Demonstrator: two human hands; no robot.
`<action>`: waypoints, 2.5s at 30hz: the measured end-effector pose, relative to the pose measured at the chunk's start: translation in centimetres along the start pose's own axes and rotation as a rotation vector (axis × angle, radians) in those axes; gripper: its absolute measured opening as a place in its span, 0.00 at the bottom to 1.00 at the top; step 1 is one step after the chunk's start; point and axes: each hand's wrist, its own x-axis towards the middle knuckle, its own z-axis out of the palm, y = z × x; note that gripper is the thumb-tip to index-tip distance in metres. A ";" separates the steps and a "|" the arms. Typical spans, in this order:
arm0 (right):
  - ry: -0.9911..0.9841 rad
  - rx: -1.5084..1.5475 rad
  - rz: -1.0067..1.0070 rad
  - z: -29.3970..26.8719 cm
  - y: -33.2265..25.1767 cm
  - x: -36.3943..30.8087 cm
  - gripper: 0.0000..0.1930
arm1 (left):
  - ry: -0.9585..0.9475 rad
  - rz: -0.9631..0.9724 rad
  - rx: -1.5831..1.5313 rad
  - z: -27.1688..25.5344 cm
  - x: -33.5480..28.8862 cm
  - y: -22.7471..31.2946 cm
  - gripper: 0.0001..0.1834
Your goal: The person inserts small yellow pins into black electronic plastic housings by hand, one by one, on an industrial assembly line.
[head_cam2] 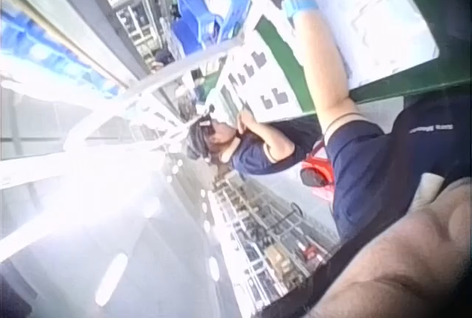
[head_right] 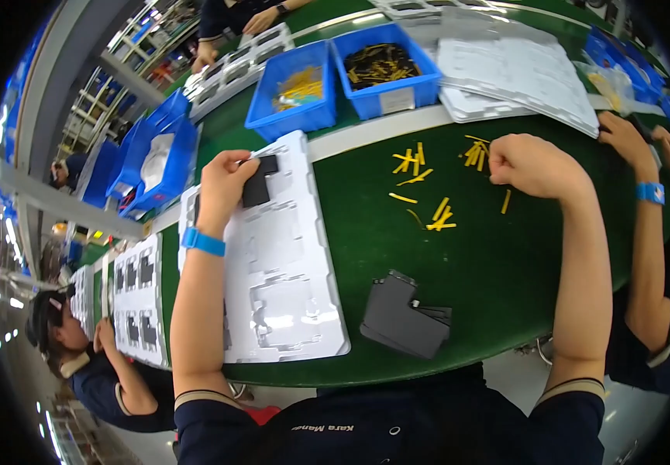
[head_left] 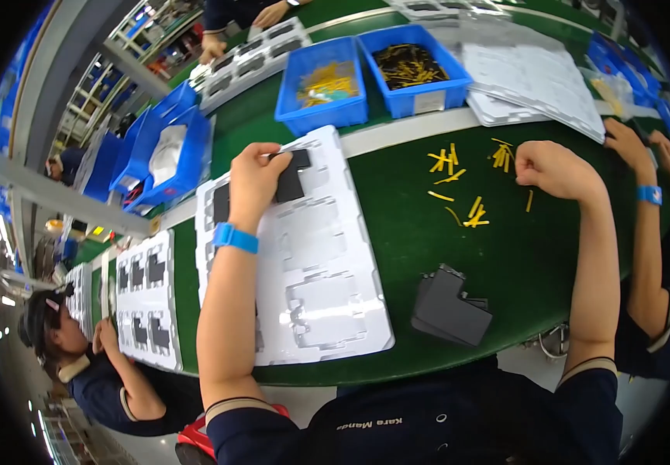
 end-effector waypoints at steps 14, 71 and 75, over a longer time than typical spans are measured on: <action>0.294 0.437 -0.251 2.3 -5.8 1.6 0.04 | 0.171 0.338 0.522 1.0 -1.3 1.2 0.11; 0.536 0.956 -0.484 5.9 -9.0 3.4 0.05 | -1.094 0.519 -0.138 1.8 -9.9 12.4 0.21; 0.351 1.186 -0.393 5.0 -9.7 2.6 0.06 | -0.963 0.042 -0.723 2.1 -9.6 11.3 0.10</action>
